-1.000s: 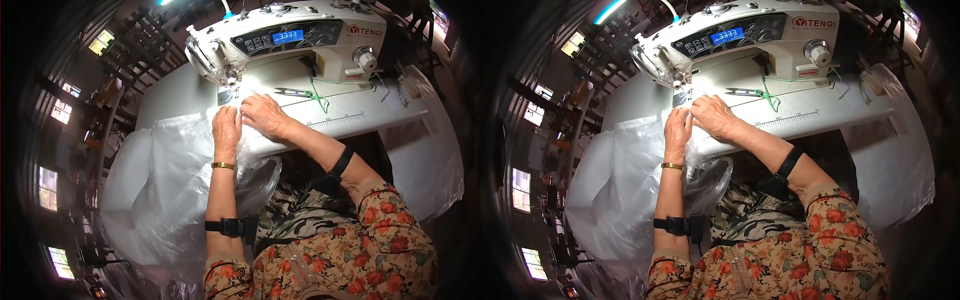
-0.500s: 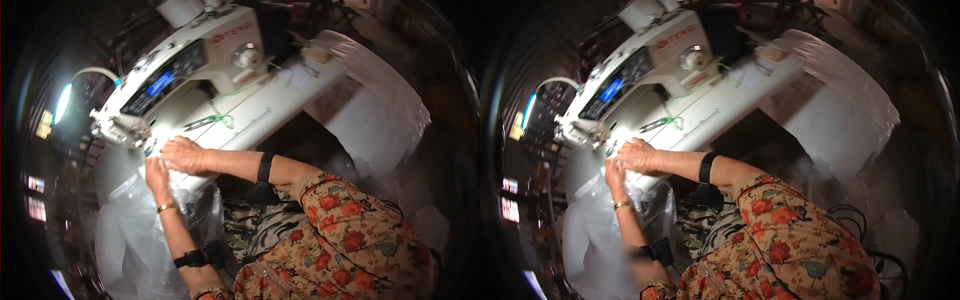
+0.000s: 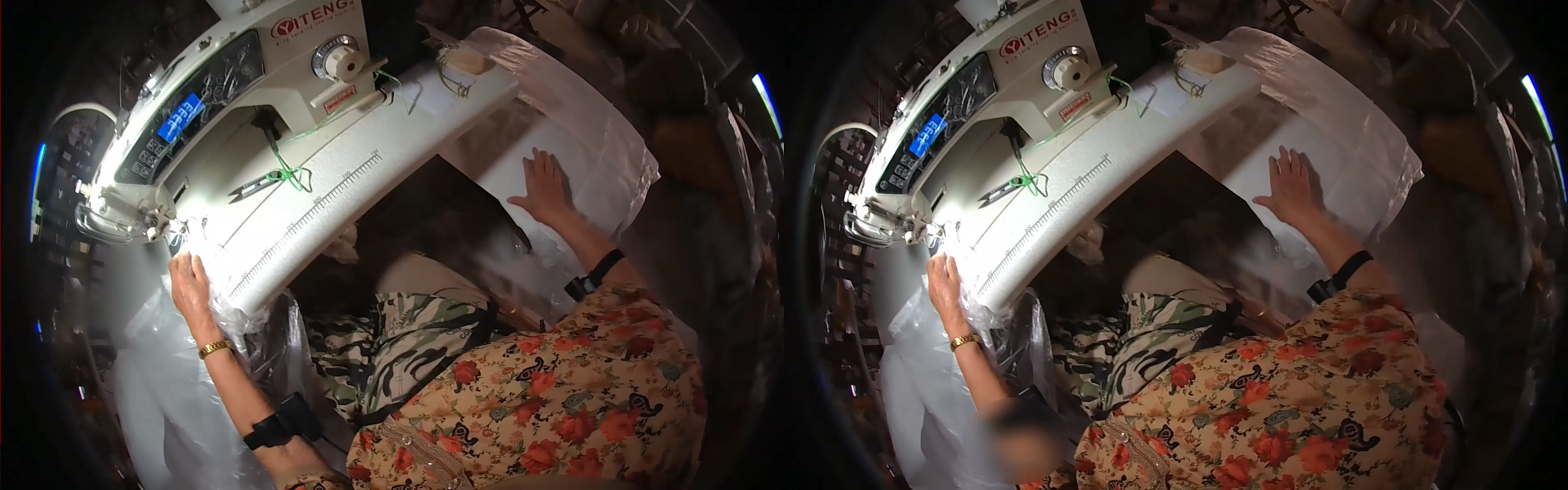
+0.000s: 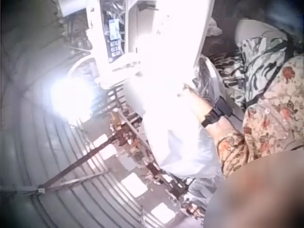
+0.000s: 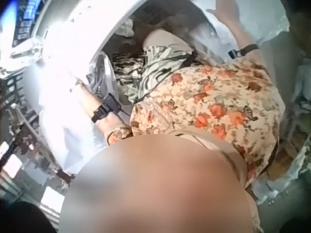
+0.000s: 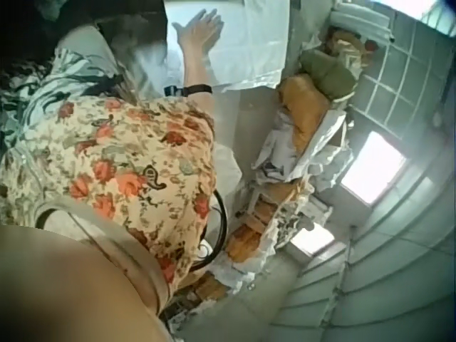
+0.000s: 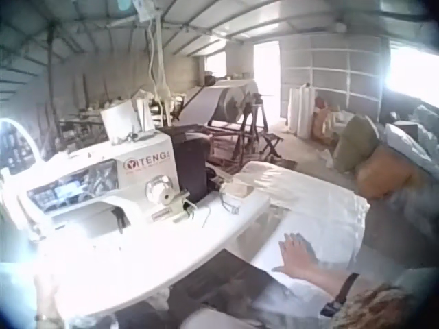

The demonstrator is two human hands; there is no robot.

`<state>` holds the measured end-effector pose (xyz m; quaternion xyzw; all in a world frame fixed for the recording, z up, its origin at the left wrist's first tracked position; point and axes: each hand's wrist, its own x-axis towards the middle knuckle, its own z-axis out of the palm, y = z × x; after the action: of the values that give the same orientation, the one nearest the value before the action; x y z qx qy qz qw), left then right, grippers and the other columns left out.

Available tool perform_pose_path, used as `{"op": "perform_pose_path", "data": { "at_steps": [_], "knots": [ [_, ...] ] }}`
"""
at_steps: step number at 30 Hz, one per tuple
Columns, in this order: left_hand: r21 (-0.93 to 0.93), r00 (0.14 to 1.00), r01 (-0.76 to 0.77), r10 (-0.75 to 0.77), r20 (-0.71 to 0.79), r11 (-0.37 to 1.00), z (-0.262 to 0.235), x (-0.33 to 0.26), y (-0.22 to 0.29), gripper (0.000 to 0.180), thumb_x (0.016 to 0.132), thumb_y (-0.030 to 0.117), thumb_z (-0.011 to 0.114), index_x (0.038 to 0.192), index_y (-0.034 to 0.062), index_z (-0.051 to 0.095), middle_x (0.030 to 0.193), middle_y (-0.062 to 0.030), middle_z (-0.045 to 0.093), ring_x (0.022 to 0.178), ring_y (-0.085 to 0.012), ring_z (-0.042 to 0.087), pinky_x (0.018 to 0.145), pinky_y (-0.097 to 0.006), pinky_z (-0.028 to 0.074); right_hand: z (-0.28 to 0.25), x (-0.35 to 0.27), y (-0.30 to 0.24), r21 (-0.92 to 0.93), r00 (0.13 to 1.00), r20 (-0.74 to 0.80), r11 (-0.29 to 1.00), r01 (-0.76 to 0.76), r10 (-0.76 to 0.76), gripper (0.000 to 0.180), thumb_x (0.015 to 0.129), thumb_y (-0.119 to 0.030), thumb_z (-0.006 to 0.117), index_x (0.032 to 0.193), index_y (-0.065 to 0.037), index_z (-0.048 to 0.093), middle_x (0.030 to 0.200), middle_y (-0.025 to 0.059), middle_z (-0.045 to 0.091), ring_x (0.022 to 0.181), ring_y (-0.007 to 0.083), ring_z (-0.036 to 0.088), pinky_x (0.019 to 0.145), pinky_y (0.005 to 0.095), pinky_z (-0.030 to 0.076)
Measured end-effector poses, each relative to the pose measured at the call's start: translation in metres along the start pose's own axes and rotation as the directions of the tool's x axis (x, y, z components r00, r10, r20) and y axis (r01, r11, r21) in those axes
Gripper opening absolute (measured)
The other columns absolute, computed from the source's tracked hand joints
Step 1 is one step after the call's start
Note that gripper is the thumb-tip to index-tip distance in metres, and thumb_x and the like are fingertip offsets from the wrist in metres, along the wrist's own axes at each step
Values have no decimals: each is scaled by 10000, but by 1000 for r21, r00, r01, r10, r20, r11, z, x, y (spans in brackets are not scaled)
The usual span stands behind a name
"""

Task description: The recorder is using an industrial sewing machine to join sheets of white synthetic material.

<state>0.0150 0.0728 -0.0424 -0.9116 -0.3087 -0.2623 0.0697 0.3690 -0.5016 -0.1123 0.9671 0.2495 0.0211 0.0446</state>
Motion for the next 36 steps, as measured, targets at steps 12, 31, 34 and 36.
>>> {"op": "perform_pose_path", "data": {
  "at_steps": [12, 31, 34, 36],
  "knots": [
    [11, 1000, -1, 1, -4, 1000, 1, 1, -6, 263, 962, 233, 558, 1146, 62, 638, 1170, -108, 614, 1069, -296, 603, 890, -385, 495, 37, 8, -33, 113, 988, -142, 991, 69, -52, 749, 792, -374, 759, 1353, -2, 430, 1487, 185, 337, 1394, 370, 287, 1096, 504, 271],
    [4, 1000, 6, -6, -18, 1000, 1, 1, -6, 259, 954, 227, 576, 1134, 55, 648, 1167, -115, 624, 1060, -305, 610, 886, -386, 500, 51, 22, -32, 200, 976, -184, 968, 153, -116, 257, 842, -190, 677, 1056, -63, 616, 1319, 127, 523, 1297, 318, 434, 1035, 502, 326],
    [-18, 999, 33, -33, -7, 999, -1, -1, -4, 258, 949, 217, 586, 1126, 39, 648, 1160, -122, 629, 1046, -312, 615, 883, -387, 502, 51, 32, -28, 93, 976, -53, 972, 218, -214, 177, 873, -204, 613, 977, -63, 630, 1179, 134, 612, 1162, 323, 546, 929, 465, 420],
    [-24, 999, 44, -44, -6, 999, -2, -1, -3, 258, 946, 210, 591, 1119, 27, 648, 1155, -129, 633, 1034, -318, 619, 883, -385, 504, 47, 41, -14, 221, 990, -107, 969, 114, -92, 189, 882, -220, 588, 963, -55, 632, 1099, 154, 638, 1078, 343, 582, 867, 461, 448]
  ]
}}
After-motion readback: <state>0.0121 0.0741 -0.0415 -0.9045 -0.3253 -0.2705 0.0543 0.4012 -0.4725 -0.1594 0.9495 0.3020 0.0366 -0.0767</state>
